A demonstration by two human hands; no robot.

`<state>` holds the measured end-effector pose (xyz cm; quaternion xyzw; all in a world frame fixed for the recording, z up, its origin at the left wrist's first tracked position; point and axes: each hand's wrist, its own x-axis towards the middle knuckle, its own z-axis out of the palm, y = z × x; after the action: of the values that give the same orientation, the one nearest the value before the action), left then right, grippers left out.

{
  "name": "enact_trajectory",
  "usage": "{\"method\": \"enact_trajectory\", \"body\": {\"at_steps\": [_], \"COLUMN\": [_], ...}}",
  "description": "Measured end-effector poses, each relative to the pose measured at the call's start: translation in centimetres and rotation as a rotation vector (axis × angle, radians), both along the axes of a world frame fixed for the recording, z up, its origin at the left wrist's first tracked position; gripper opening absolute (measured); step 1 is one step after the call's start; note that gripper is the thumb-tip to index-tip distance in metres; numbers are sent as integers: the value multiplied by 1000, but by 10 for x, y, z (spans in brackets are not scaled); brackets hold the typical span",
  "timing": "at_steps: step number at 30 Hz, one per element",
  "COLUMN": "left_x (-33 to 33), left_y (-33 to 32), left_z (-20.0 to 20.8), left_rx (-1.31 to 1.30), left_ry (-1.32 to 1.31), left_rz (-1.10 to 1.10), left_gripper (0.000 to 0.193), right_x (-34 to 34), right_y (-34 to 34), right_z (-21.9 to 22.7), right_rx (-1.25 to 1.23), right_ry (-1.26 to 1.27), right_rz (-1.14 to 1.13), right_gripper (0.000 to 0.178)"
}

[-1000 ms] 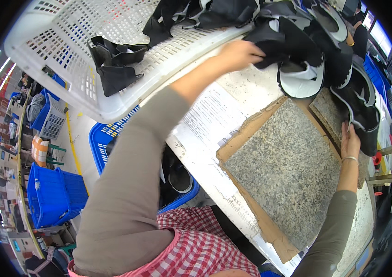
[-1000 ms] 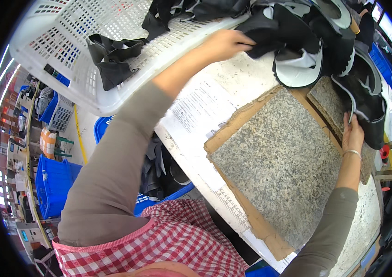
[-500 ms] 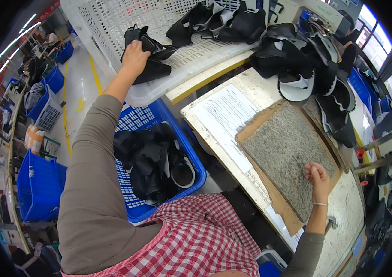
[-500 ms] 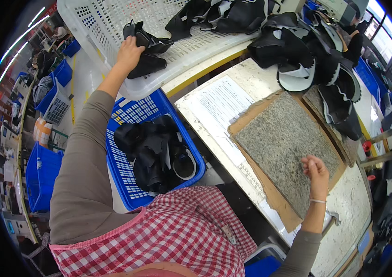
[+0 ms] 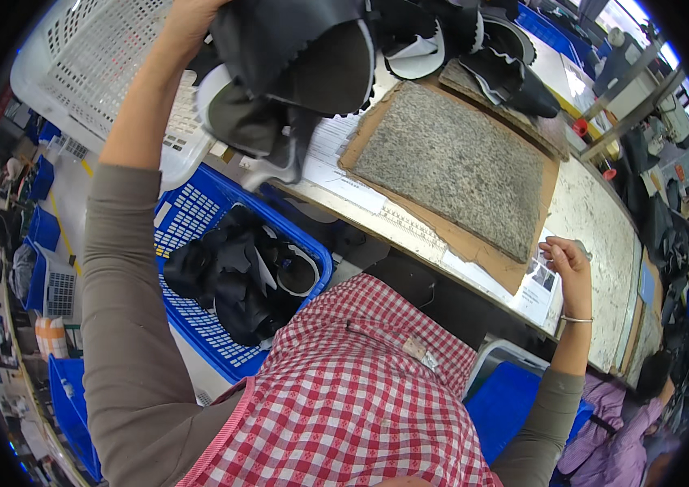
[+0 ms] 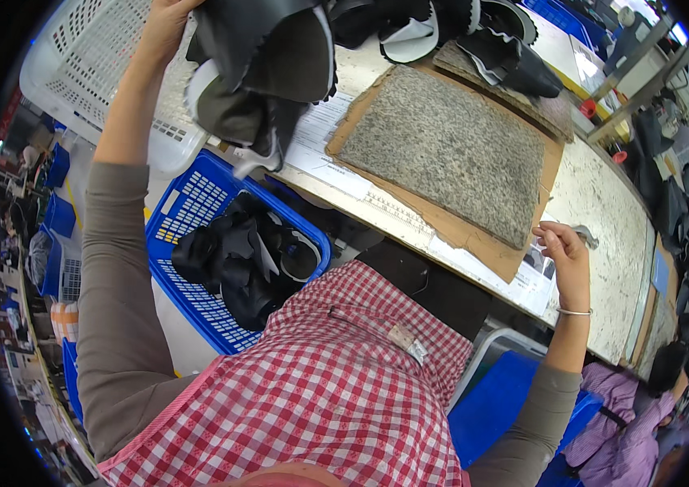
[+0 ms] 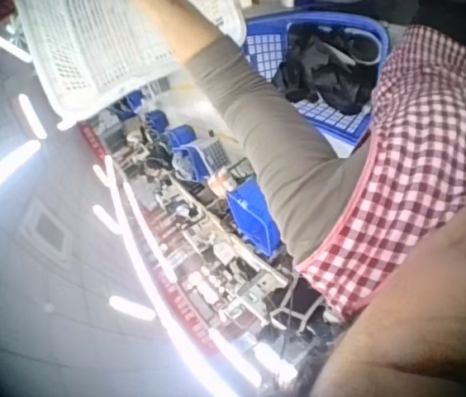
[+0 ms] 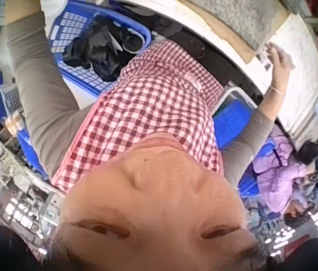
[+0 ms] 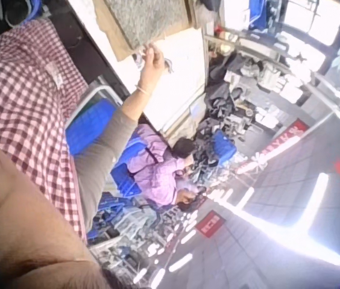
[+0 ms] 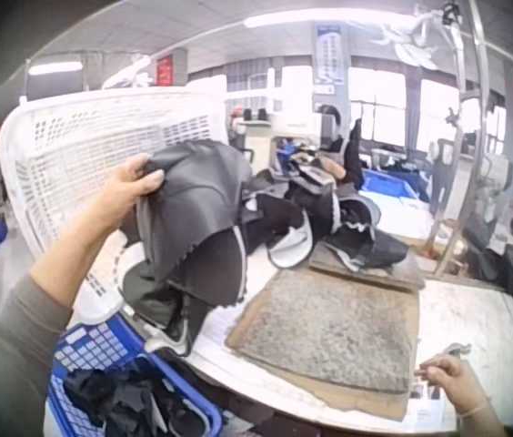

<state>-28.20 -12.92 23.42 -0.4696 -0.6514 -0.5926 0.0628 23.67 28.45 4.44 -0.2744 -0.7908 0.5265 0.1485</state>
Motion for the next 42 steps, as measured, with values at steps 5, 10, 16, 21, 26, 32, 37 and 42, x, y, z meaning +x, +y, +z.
{"method": "enact_trajectory", "body": {"at_steps": [5, 10, 16, 21, 26, 32, 37, 42], "left_x": [32, 68, 120, 160, 192, 222, 204, 135], "left_y": [89, 171, 213, 229, 199, 254, 298, 281], "left_z": [-1, -3, -21, -44, -123, -232, -252, -259], "left_rx": [209, 321, -42, 204, -397, -222, -454, -539], "left_ry": [-57, -308, -395, 154, -19, 517, 553, 580], "left_rz": [-237, -488, -637, -170, -302, -102, -13, 116], "left_gripper": [38, 37, 36, 46, 51, 71, 49, 17], "right_x": [6, -40, -124, -130, -101, -72, -66, -42], "right_y": [-34, -73, -86, -77, -53, -34, -39, -11], "right_z": [-23, 8, 30, 13, -17, -34, -12, 20], "right_rx": [-55, 208, 56, -333, -1117, -1641, -1663, -1602], "right_ry": [-57, 205, 458, 413, 776, 974, 845, 917], "right_rz": [140, 149, -149, -280, -255, -92, -62, -2], "right_gripper": [41, 83, 67, 32, 25, 40, 42, 47]}}
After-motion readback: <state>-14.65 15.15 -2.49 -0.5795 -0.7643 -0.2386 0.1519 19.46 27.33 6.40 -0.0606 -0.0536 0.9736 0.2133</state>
